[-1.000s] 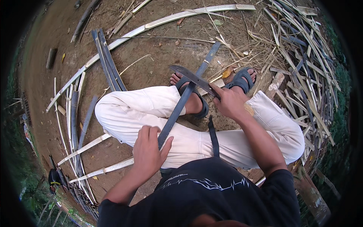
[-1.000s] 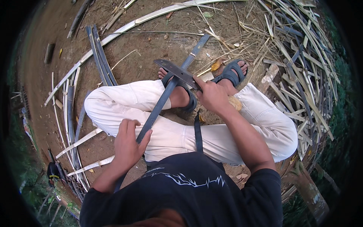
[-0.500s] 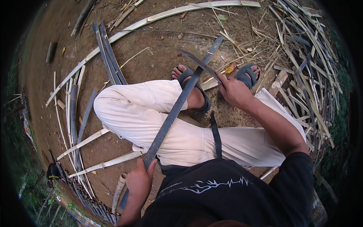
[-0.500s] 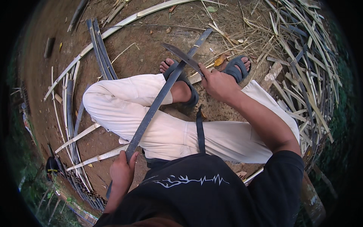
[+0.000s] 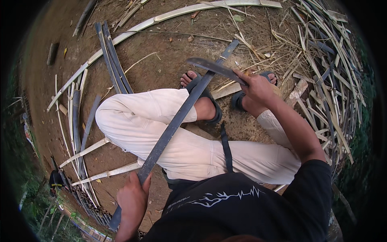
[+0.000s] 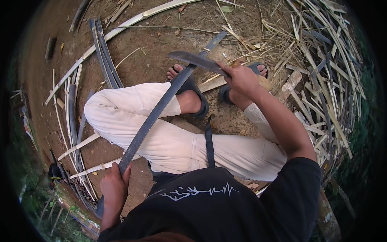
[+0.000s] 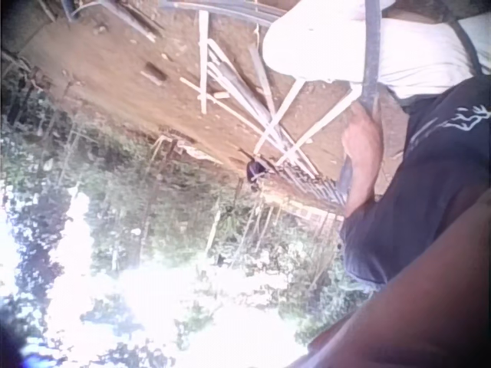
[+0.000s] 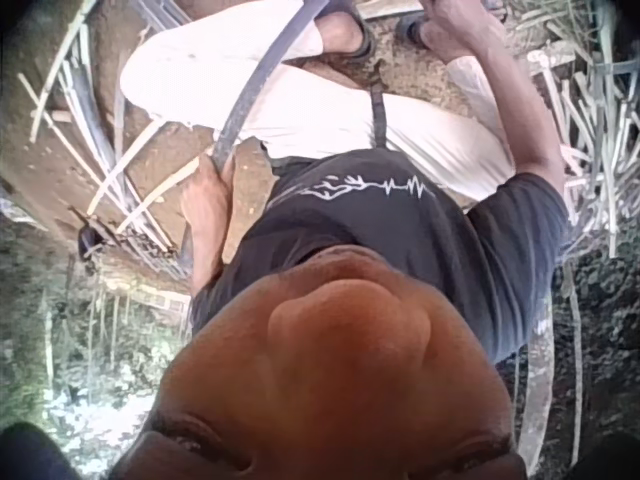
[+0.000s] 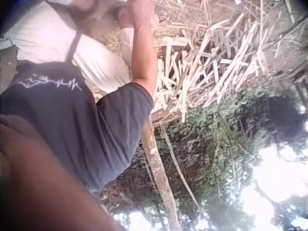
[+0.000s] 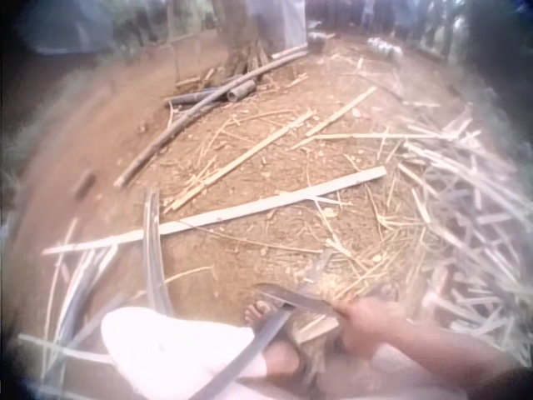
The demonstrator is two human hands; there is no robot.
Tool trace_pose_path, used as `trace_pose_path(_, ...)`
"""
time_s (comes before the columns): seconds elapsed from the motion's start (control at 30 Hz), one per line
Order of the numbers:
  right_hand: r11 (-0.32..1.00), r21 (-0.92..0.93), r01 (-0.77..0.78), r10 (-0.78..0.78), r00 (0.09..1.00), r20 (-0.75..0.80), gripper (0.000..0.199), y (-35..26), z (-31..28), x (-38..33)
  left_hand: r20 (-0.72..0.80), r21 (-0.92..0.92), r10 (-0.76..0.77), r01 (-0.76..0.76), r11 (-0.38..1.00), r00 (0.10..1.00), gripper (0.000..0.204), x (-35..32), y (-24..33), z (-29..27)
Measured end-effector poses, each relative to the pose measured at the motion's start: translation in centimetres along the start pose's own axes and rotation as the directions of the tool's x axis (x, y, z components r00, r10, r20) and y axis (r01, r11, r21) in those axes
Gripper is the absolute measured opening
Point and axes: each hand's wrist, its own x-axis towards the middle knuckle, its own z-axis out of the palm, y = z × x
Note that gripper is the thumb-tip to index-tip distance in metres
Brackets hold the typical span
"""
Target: The person uses a machete to shave thin layers from strips of bamboo while sitting on the ground. They refine the bamboo pieces by sliding the blade along the surface and stack the processed strips nearby.
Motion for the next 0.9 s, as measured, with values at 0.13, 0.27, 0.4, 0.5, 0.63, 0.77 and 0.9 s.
trace_pose_path(0.13, 0.986, 0.162, -0.039, 0.04, 0.999, -0.005, 0.065, 0.0, 0.5, -0.3, 0.01, -0.082, -0.025, 0.025, 0.996, 1.0, 0.041, 0.4, 0.3, -0.2)
trace_pose_path(0.27, 0.997, 0.011, 0.073, -0.072, 0.996, -0.061, 0.066, 0.9, 1.0, -0.6, 0.085, -0.112, -0.016, 0.025, 0.993, 0.996, 0.04, -0.1, 0.1, -0.5)
trace_pose_path(0.4, 0.989, 0.131, -0.067, 0.074, 0.996, -0.053, 0.067, 2.7, 1.6, 0.1, 0.053, -0.084, -0.023, 0.027, 0.996, 0.998, 0.041, 0.2, 0.3, -0.4)
trace_pose_path(0.5, 0.986, -0.019, 0.165, -0.166, 0.984, -0.06, 0.063, 1.7, 0.7, -1.0, 0.022, -0.061, 0.026, -0.024, 0.998, 0.999, 0.043, 0.2, -0.4, 0.2)
trace_pose_path(0.63, 0.955, 0.122, -0.269, 0.276, 0.96, -0.046, 0.066, 5.6, 2.0, 0.9, -0.001, -0.053, 0.031, -0.031, 0.998, 1.0, 0.043, 0.0, -0.3, -0.4)
trace_pose_path(0.77, 0.988, 0.042, 0.147, -0.144, 0.988, -0.063, 0.058, 1.3, -0.1, -1.2, 0.016, -0.087, -0.026, 0.028, 0.996, 1.0, 0.036, 0.4, -0.2, -0.1)
trace_pose_path(0.9, 0.954, 0.084, -0.289, 0.287, 0.957, 0.027, 0.061, 3.7, 0.2, 1.4, -0.046, -0.088, 0.004, -0.008, 0.996, 0.999, 0.035, -0.3, -0.4, -0.5)
